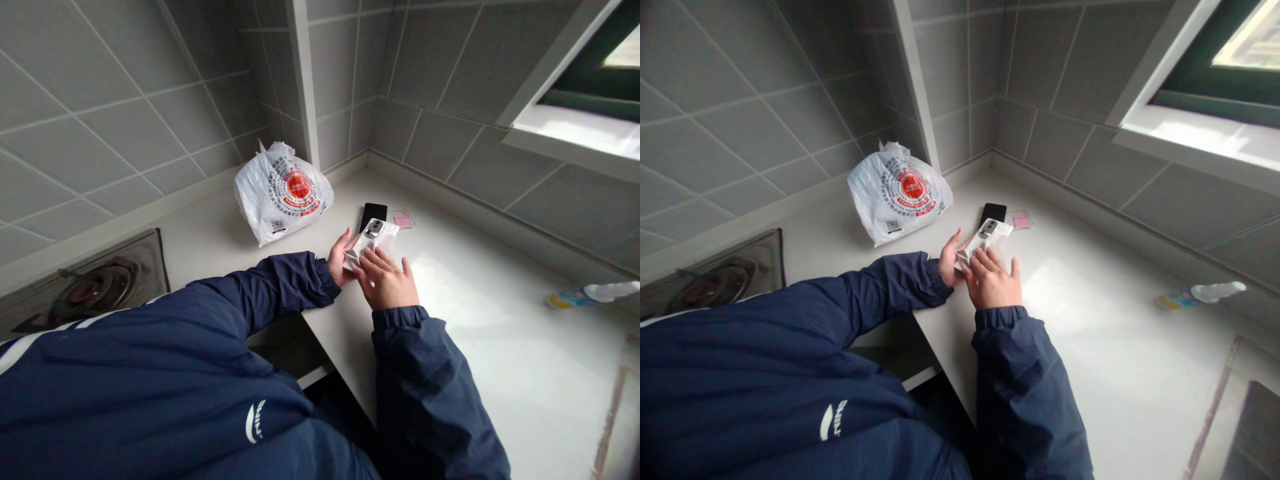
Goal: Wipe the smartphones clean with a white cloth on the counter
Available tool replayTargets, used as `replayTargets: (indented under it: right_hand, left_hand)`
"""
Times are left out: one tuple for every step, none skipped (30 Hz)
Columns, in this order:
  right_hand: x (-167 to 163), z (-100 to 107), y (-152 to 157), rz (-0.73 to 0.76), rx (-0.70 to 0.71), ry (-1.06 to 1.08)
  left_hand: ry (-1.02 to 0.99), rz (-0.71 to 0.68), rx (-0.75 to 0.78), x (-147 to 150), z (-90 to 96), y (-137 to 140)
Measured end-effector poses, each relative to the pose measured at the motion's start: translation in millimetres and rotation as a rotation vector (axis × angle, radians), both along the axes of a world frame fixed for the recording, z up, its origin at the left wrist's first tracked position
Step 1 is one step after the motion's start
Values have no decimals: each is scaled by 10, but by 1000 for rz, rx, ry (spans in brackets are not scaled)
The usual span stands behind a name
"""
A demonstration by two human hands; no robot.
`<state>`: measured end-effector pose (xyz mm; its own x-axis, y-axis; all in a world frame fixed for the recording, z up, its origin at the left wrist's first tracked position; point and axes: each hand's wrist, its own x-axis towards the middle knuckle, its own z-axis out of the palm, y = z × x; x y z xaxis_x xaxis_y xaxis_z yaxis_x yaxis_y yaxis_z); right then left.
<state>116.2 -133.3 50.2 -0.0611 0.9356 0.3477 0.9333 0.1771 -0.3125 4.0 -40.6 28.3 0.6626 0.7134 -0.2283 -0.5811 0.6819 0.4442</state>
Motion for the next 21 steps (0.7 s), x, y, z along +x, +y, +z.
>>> replayTargets:
  right_hand:
    - [19,2,0,-23,2,0]
    - [32,1,0,-47,1,-2]
    - [39,-3,1,-73,-2,-6]
    - [39,-10,3,-101,-9,-12]
    - [36,-19,6,-129,-17,-20]
    - [29,-29,9,-156,-24,-27]
    - [20,-38,13,-180,-31,-34]
    - [11,-47,17,-199,-36,-39]
    - [1,-54,20,-212,-40,-45]
    - [-7,-58,22,-221,-42,-50]
    - [-15,-58,24,-225,-45,-55]
    - [-23,-54,23,-226,-48,-59]
    - [-31,-46,19,-222,-50,-63]
    - [-39,-35,14,-212,-51,-65]
    - [-50,-21,5,-196,-49,-65]
    - [-62,-4,-5,-174,-46,-62]
    - [-76,12,-18,-148,-41,-59]
    - [-92,26,-31,-120,-38,-57]
    - [-110,37,-44,-94,-38,-57]
    - [-127,43,-55,-72,-41,-60]
    - [-143,41,-62,-61,-48,-66]
  left_hand:
    - [-2,-5,21,-2,-24,13]
    - [-5,-15,39,-5,-41,22]
    - [-9,-29,52,-6,-47,26]
    - [-11,-40,55,-6,-42,24]
    - [-15,-42,53,-2,-28,15]
    - [-24,-34,49,4,-7,1]
    - [-35,-26,46,13,20,-16]
    - [-50,-17,46,24,48,-34]
    - [-62,-14,49,34,72,-51]
    - [-71,-15,54,44,91,-64]
    - [-76,-18,60,51,102,-73]
    - [-76,-20,67,56,103,-77]
    - [-73,-18,73,57,95,-75]
    - [-66,-8,78,55,80,-69]
    - [-54,5,82,51,61,-59]
    - [-37,22,83,44,40,-47]
    - [-16,42,82,36,19,-34]
    - [5,62,78,28,2,-21]
    - [27,71,70,20,-12,-10]
    - [48,74,62,14,-20,-2]
    - [62,72,56,10,-25,3]
